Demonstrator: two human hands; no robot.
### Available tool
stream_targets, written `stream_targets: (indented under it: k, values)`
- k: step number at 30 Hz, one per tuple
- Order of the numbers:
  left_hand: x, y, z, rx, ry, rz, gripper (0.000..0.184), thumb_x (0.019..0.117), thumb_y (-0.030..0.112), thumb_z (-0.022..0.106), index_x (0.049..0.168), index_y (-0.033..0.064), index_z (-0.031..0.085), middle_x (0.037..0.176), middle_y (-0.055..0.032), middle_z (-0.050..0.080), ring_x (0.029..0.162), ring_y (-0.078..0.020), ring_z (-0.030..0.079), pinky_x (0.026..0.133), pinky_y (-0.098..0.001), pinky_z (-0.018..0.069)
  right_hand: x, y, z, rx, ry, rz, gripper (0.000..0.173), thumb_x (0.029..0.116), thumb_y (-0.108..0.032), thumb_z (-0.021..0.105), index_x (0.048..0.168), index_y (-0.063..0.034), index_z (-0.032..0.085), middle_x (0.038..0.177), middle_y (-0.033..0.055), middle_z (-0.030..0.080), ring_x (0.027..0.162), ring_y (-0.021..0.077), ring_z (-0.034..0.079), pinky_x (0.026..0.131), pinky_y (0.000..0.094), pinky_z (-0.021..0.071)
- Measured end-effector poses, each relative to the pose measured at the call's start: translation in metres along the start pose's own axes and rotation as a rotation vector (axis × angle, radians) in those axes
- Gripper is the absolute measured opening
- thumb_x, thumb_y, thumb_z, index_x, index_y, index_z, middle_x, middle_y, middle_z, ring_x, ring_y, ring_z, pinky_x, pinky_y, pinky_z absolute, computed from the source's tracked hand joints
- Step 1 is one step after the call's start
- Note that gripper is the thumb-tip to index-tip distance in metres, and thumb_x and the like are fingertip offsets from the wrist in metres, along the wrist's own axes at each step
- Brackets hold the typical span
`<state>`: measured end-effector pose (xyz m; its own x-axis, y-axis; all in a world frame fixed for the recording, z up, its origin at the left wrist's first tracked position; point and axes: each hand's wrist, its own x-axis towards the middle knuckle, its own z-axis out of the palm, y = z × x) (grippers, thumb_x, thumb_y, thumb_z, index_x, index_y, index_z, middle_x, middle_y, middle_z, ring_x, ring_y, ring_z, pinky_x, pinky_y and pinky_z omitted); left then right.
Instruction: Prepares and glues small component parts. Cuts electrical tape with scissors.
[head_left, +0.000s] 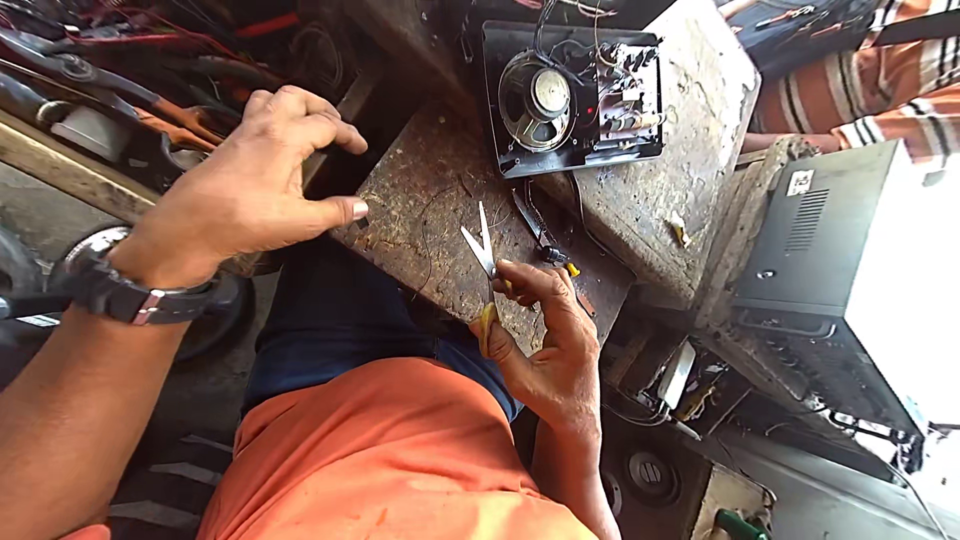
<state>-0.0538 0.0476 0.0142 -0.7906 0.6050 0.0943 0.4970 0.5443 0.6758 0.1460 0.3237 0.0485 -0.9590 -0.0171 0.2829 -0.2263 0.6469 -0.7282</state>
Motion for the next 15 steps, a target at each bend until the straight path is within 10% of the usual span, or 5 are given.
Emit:
stream_targets:
  k: [4,9,15]
  values:
    - [-0.02,0.005,-0.002,-0.192,0.179,0.03,0.029,0.0932,0.037,0.064,0.115,0.0205,0.071,0.139,-0.0063,0.055,0.124,-0.0161,0.055,0.1,-0.0345,0.0502,0.003,0.006,0.0,0.094,-0.031,0.026,0.05,0.0888,-0.016,0.077,0.136,-0.0066,0.063,0.116,0.0044,0.069,0.104,0.0172,0.063,0.089,0.0356,0.0554]
    - [-0.041,0.019,0.003,-0.1,0.181,0.018,0.023,0.0934,0.033,0.058,0.098,0.0168,0.074,0.14,-0.0097,0.056,0.135,-0.0255,0.046,0.11,-0.0445,0.0388,0.014,0.001,0.0,0.12,-0.035,0.005,0.049,0.0891,-0.016,0.078,0.134,-0.0055,0.063,0.113,0.005,0.07,0.101,0.0169,0.064,0.087,0.0355,0.0554]
    - [-0.049,0.016,0.004,-0.387,0.31,0.098,0.032,0.0968,0.021,0.06,0.125,0.0054,0.061,0.135,-0.0092,0.06,0.127,-0.0203,0.056,0.107,-0.0388,0.0475,0.032,-0.004,0.009,0.313,-0.06,-0.029,0.045,0.0882,-0.002,0.077,0.13,0.0042,0.063,0.108,0.0119,0.071,0.09,0.0182,0.069,0.078,0.0332,0.0615]
